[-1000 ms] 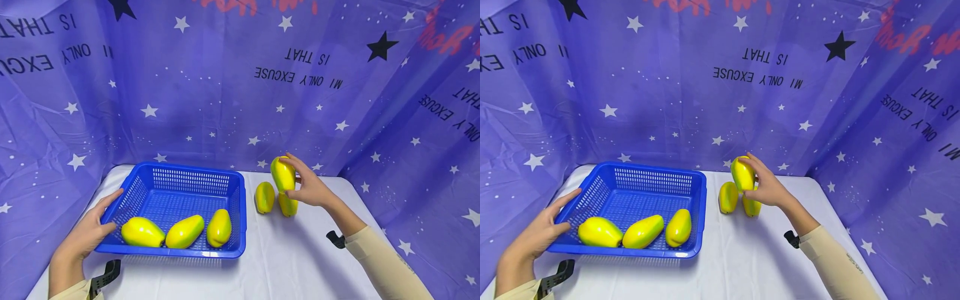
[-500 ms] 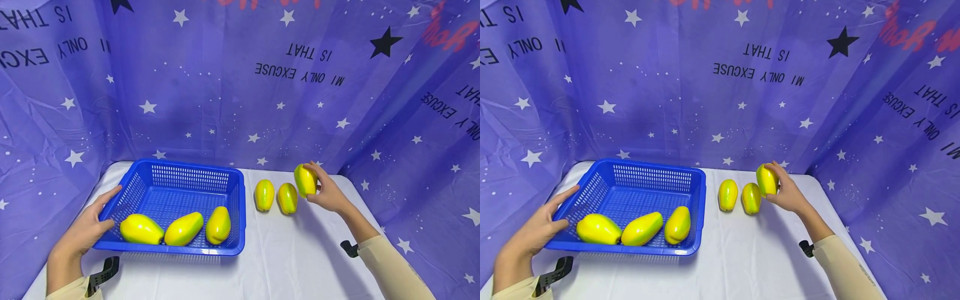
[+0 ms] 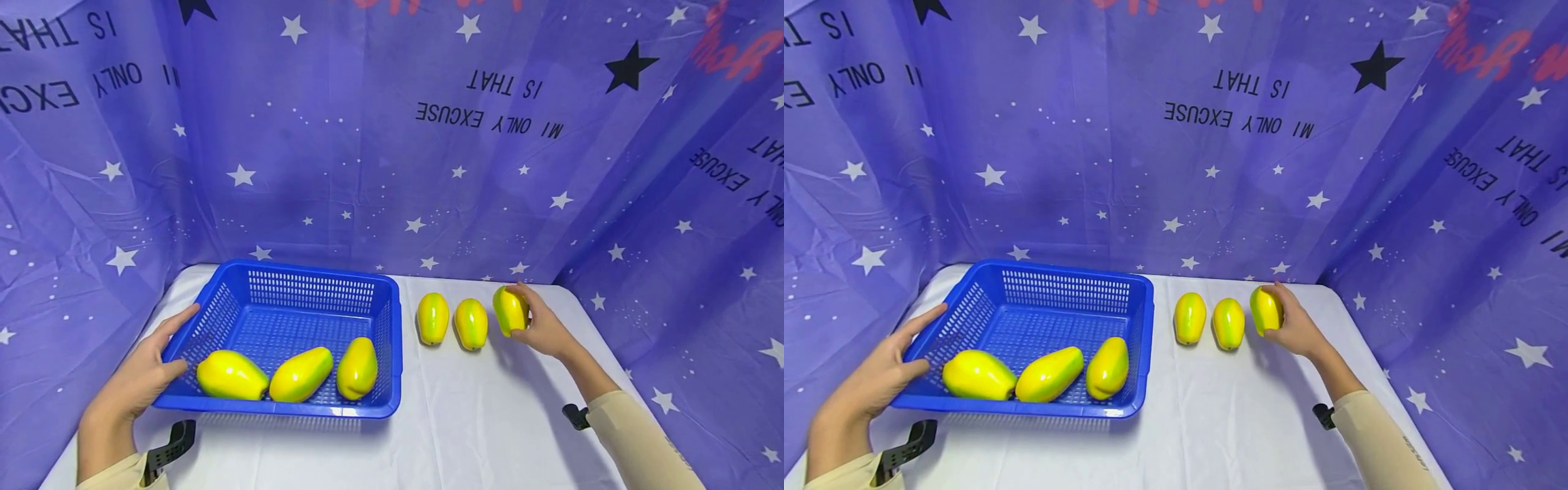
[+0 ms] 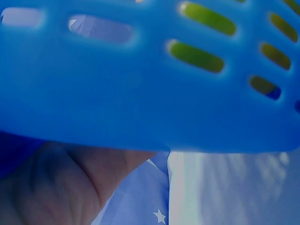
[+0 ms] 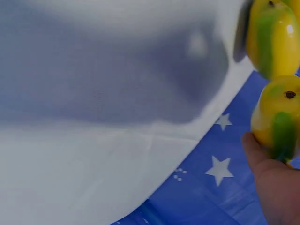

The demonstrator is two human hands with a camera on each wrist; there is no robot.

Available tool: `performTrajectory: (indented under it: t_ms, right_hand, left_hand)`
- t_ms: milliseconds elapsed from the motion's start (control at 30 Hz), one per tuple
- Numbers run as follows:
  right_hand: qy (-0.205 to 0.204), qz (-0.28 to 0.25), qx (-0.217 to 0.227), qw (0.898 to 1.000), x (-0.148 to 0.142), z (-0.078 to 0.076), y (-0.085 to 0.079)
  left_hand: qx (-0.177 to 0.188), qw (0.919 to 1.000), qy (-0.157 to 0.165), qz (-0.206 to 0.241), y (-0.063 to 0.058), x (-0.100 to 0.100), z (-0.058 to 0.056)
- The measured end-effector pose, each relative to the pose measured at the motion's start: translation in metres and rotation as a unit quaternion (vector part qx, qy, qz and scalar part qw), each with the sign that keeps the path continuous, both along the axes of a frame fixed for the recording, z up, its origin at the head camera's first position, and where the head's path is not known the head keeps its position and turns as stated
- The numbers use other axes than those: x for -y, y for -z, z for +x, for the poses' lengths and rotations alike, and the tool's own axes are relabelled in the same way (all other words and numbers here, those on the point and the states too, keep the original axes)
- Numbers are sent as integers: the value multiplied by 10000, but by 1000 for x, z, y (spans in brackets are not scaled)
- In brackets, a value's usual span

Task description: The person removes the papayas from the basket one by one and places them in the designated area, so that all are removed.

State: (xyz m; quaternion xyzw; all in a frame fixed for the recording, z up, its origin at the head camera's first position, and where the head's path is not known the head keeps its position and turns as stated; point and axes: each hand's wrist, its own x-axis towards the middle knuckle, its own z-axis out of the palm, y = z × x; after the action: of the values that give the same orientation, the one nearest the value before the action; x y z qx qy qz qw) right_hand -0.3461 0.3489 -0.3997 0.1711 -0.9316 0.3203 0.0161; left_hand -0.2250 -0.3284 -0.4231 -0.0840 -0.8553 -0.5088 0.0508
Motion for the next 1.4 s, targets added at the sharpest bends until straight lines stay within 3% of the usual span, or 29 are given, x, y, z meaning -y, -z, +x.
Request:
performTrajectory:
  t_ms: [167, 500, 767, 1167, 1400]
  right_hand:
    - [114, 126, 270, 9995, -2, -1, 10]
    - [177, 430, 586, 9972, -5, -1, 27]
    - [32, 403, 590, 9974, -8, -2, 36]
    - [5, 381, 809, 9960, -9, 0, 32]
    - [-82, 492, 793, 9956, -5, 4, 15]
  left_hand:
    - [-146, 9999, 40, 20, 0, 0, 0]
    - [-89, 10000, 30, -19, 0, 0, 2]
    - [-97, 9999, 95, 38, -1, 0, 1]
    - [-150, 9998, 104, 69, -1, 0, 0]
    - [-54, 10000, 68, 32, -2, 0, 1]
